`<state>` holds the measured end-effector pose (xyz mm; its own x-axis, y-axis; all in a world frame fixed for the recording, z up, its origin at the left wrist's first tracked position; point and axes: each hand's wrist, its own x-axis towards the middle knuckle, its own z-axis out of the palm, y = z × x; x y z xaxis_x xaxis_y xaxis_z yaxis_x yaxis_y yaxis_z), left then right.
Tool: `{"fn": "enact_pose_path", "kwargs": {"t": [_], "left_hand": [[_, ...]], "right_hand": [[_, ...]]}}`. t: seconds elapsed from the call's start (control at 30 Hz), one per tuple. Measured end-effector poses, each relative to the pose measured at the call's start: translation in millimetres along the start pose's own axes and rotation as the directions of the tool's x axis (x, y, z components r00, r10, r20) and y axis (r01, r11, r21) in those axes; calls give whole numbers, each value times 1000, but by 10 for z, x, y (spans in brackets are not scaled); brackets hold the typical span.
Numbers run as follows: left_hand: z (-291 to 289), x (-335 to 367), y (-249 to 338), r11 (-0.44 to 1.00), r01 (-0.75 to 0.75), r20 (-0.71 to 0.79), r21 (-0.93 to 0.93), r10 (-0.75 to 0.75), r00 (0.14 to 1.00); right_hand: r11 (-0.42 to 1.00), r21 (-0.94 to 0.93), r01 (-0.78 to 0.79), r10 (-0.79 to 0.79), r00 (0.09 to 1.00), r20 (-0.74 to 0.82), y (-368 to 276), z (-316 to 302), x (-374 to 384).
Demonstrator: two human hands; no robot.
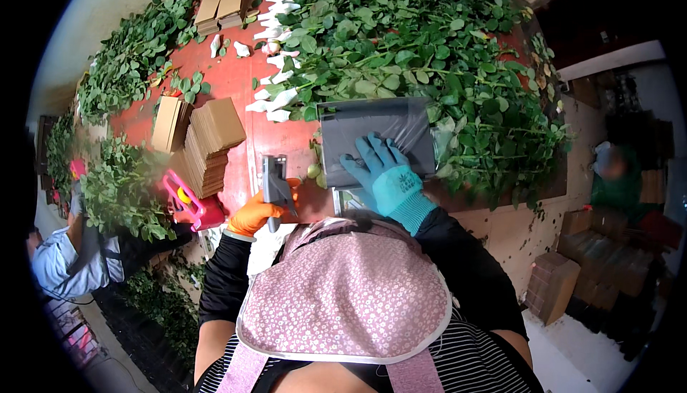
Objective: The person gathers flowers from a pile on the table, places them into a black box, folds the box shut, and then uses a stapler to seal it within a clear plastic sleeve.
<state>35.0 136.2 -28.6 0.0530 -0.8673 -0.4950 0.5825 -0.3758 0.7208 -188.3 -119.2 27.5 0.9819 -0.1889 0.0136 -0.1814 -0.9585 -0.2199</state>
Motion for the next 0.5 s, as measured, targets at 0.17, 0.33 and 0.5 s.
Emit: {"fn": "enact_pose_path", "kwargs": {"t": [0.17, 0.33, 0.5], "left_hand": [[230, 147, 96, 947, 150, -144, 284, -112, 983], [141, 317, 230, 851, 180, -128, 493, -134, 983], [194, 518, 588, 849, 134, -50, 512, -126, 991]], "right_hand": [[1000, -19, 14, -14, 1000, 12, 15, 2, -8], [1000, -20, 14, -14, 1000, 23, 24, -4, -8], [999, -38, 21, -21, 1000, 10, 18, 24, -1]]}}
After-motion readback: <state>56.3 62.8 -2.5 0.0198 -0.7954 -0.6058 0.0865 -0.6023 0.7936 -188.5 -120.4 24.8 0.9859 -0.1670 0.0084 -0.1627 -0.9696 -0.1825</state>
